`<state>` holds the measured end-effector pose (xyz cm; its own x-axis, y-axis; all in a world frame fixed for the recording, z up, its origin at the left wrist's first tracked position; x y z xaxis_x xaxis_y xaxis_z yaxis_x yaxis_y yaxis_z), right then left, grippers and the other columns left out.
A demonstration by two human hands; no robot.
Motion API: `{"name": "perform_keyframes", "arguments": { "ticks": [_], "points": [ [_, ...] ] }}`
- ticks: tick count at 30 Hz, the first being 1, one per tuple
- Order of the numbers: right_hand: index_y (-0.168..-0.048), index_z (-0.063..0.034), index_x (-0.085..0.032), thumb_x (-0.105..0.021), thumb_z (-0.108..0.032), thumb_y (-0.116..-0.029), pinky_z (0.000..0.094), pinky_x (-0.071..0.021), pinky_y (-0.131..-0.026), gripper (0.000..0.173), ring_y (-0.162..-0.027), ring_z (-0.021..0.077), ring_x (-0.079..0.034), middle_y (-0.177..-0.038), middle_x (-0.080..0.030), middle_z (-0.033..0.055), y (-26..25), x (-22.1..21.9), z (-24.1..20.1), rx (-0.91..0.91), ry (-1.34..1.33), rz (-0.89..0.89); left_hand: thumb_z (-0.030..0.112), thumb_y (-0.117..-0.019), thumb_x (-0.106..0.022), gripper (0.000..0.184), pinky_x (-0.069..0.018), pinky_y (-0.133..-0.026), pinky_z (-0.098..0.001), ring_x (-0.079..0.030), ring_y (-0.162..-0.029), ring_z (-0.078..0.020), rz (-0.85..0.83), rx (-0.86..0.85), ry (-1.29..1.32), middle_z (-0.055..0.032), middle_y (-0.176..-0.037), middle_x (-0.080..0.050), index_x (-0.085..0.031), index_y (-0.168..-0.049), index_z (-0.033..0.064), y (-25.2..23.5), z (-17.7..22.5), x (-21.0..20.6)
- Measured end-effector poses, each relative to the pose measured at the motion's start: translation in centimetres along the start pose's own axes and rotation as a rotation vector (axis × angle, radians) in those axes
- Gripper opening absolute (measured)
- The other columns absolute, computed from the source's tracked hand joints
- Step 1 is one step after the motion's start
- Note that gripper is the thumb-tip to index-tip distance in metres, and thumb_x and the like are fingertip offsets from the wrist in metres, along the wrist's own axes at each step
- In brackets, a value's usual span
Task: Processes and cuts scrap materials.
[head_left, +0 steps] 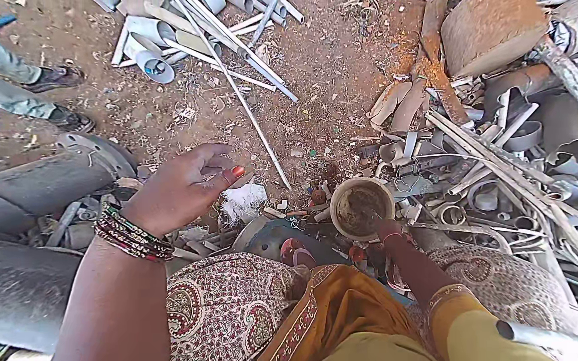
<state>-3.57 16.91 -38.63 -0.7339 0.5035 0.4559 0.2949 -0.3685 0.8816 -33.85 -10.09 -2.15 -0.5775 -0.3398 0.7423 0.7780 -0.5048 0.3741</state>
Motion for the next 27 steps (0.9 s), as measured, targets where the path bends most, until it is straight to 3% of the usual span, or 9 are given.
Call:
{"name": "perform_keyframes", "arguments": {
  "ticks": [3,7,10,13,17,20,23,27],
  "points": [
    [-0.164,-0.0231,-0.03,-0.042,-0.017,-0.1082,0.063,-0.0506,-0.098,0.057,-0.127,0.0442,-0.061,-0.142,-0.059,0.0241,-0.3,-1.1,-0.2,-0.018,-0.071,-0.012,0.027,-0.1043,-0.058,0.049,-0.0443,-0.103,-0.0649,-0.061,-0.123,-0.0425,0.019,-0.003,-0.012,-0.0275,-0.137,-0.06,-0.05,-0.144,0.0006,-0.1,0.3,0.2],
    [-0.161,-0.0164,-0.035,-0.04,-0.032,-0.1115,0.0574,-0.0456,-0.109,0.052,-0.137,0.038,-0.055,-0.15,-0.054,0.0211,-0.9,-3.1,-2.2,-0.031,-0.378,-0.084,0.028,-0.1048,-0.059,0.047,-0.0459,-0.101,-0.0633,-0.063,-0.12,-0.0386,0.003,0.013,-0.001,-0.0238,-0.133,-0.063,-0.051,-0.144,0.0033,-0.3,0.8,-0.1],
    [-0.161,-0.0164,-0.036,-0.038,-0.033,-0.1127,0.0558,-0.0429,-0.112,0.051,-0.138,0.0355,-0.054,-0.149,-0.056,0.0192,-1.3,-1.7,-2.7,-0.062,-0.548,-0.057,0.026,-0.1043,-0.06,0.047,-0.0456,-0.102,-0.0642,-0.063,-0.121,-0.0409,-0.019,-0.006,-0.001,-0.025,-0.134,-0.062,-0.051,-0.144,0.0019,-0.4,1.1,-0.7],
    [-0.159,-0.0188,-0.04,-0.045,-0.029,-0.109,0.0577,-0.0463,-0.108,0.051,-0.136,0.0348,-0.057,-0.146,-0.059,0.0171,-2.9,3.0,-1.0,-0.101,-0.415,0.037,0.028,-0.1042,-0.06,0.048,-0.0459,-0.103,-0.0634,-0.063,-0.122,-0.0403,-0.016,-0.007,-0.005,-0.0248,-0.135,-0.062,-0.051,-0.144,0.0023,-0.4,0.8,-0.7],
    [-0.153,-0.0121,-0.047,-0.049,-0.028,-0.107,0.0611,-0.0443,-0.108,0.048,-0.138,0.0379,-0.054,-0.148,-0.056,0.0192,-2.0,5.9,0.1,-0.05,-0.228,0.014,0.029,-0.1047,-0.059,0.049,-0.0458,-0.102,-0.0635,-0.063,-0.122,-0.0407,-0.02,-0.006,-0.005,-0.0249,-0.135,-0.062,-0.05,-0.145,0.0026,-0.3,0.9,-0.3],
    [-0.157,-0.0121,-0.041,-0.044,-0.026,-0.1083,0.0613,-0.0449,-0.107,0.051,-0.137,0.0395,-0.054,-0.148,-0.056,0.0212,-0.6,2.8,-1.2,-0.007,-0.151,-0.04,0.028,-0.1054,-0.057,0.048,-0.0433,-0.102,-0.0665,-0.06,-0.123,-0.0432,0.022,-0.02,0.018,-0.0262,-0.137,-0.059,-0.05,-0.145,0.0022,-0.1,1.3,0.8],
    [-0.163,-0.0144,-0.029,-0.045,-0.019,-0.1068,0.0598,-0.0505,-0.102,0.058,-0.129,0.041,-0.06,-0.143,-0.058,0.0236,1.3,-1.6,-2.6,-0.024,-0.152,-0.034,0.03,-0.1043,-0.058,0.05,-0.046,-0.101,-0.0632,-0.063,-0.12,-0.0385,0.017,-0.033,0.033,-0.023,-0.135,-0.062,-0.05,-0.145,0.0035,0.2,1.1,0.7],
    [-0.167,-0.018,-0.017,-0.045,-0.016,-0.105,0.0563,-0.0526,-0.1,0.068,-0.125,0.0377,-0.064,-0.136,-0.064,0.0203,1.5,-4.0,-3.1,-0.077,-0.158,-0.041,0.027,-0.1043,-0.059,0.046,-0.0474,-0.1,-0.0609,-0.063,-0.119,-0.0364,0.001,0.003,0.035,-0.0217,-0.133,-0.063,-0.051,-0.144,0.0039,1.1,-1.4,0.7]
  ]
}}
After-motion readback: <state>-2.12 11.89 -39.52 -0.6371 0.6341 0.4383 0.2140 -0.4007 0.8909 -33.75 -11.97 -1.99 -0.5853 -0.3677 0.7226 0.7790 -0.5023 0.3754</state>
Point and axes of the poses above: each hand's wrist, its own y-axis away from the middle knuckle, its own x-axis out of the back of the hand, z = x × y, the point moved 10 cm from there along -y, towards the middle knuckle
